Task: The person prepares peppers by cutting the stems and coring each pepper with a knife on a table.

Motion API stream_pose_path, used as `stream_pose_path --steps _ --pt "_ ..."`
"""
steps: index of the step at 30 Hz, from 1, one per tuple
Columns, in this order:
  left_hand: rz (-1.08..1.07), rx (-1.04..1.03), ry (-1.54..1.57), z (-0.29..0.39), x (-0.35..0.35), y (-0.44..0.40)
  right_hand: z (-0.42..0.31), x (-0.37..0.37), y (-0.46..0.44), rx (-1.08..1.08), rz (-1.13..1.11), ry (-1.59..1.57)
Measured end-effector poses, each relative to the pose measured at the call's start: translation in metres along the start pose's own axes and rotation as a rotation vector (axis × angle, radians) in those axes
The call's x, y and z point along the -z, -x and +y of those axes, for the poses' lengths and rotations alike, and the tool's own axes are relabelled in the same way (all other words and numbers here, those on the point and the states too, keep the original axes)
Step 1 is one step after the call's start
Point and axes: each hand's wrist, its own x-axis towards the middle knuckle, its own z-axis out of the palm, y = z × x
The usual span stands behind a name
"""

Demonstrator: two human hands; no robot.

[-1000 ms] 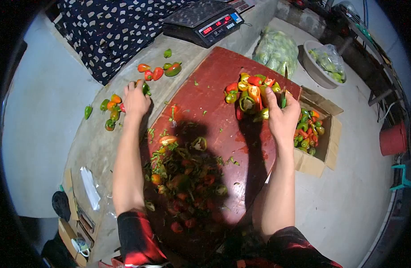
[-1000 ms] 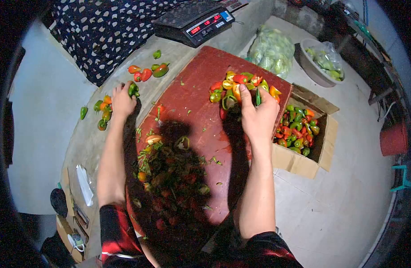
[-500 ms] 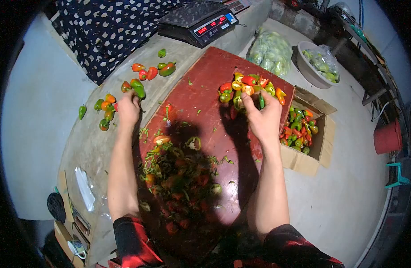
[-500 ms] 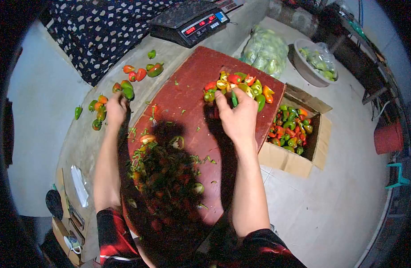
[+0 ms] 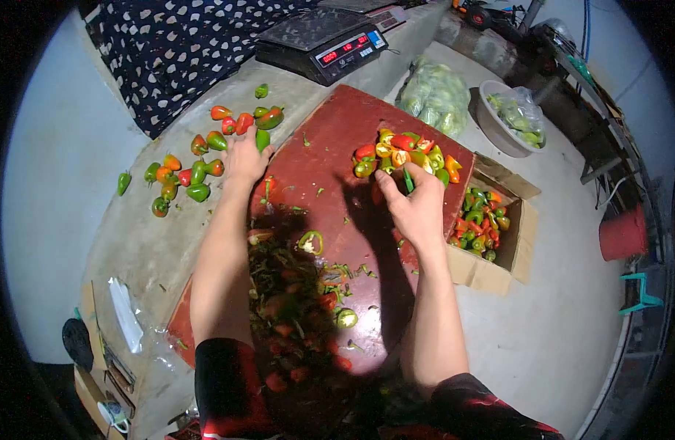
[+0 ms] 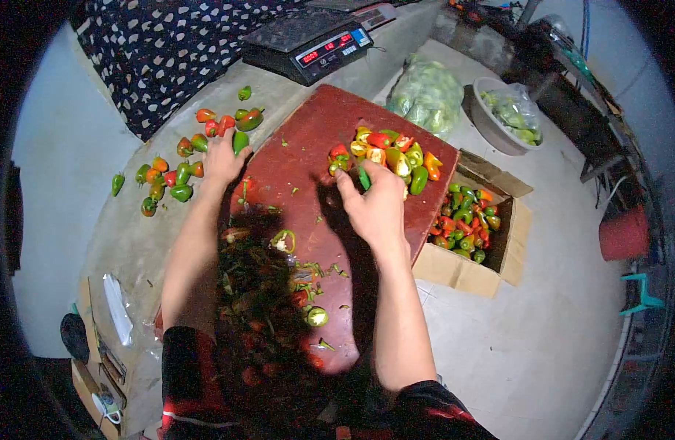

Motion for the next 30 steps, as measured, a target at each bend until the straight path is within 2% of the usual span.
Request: stream_pose_path --steps 2,4,5,7,8,10,12,16,19,21,25,27,28,30 --pt "0.004 0.001 -0.013 0.005 -0.016 -0.006 0.004 -0.002 0.000 0.050 0.013 0.015" --pt "0.158 -0.106 0.162 0.004 -0.024 -0.007 0.005 -0.002 0.000 0.061 0.019 0.030" --pt "0.160 -0.106 0.160 0.003 -0.028 -0.006 0.003 -0.001 0.000 0.036 0.004 0.018" --pt "-0.010 0.069 1.023 0.012 -0.014 0.013 -0.004 0.001 0.001 0.005 -0.013 -0.009" --pt "-0.008 0.071 1.010 0.011 -0.006 0.023 -0.011 0.002 0.001 -0.022 -0.040 -0.016" --pt "-0.368 0.295 1.946 0.003 0.008 0.048 -0.018 -0.005 0.007 -0.046 -0.081 -0.036" --pt "-0.543 0.213 2.111 -0.006 0.019 0.077 -0.017 -0.019 0.015 -0.007 -0.219 -0.052" --pt "-0.335 0.331 1.948 0.004 0.052 0.159 -0.036 -0.047 0.039 0.074 -0.436 0.064" --pt "-0.272 0.571 1.911 -0.001 0.066 0.211 -0.042 -0.069 0.064 0.304 -0.521 0.115" --pt "-0.031 0.903 1.778 0.015 0.111 0.248 -0.048 -0.077 0.079 0.392 -0.587 0.130" --pt "0.059 1.096 1.848 -0.010 0.105 0.296 -0.058 -0.090 0.112 0.662 -0.685 0.055" --pt "0.045 0.784 1.715 -0.010 0.111 0.307 -0.067 -0.090 0.127 0.766 -0.717 0.014" --pt "0.055 0.795 1.727 -0.015 0.108 0.310 -0.067 -0.092 0.133 0.774 -0.732 0.021" --pt "-0.003 0.457 1.589 -0.022 0.101 0.311 -0.063 -0.099 0.141 0.777 -0.664 0.058"
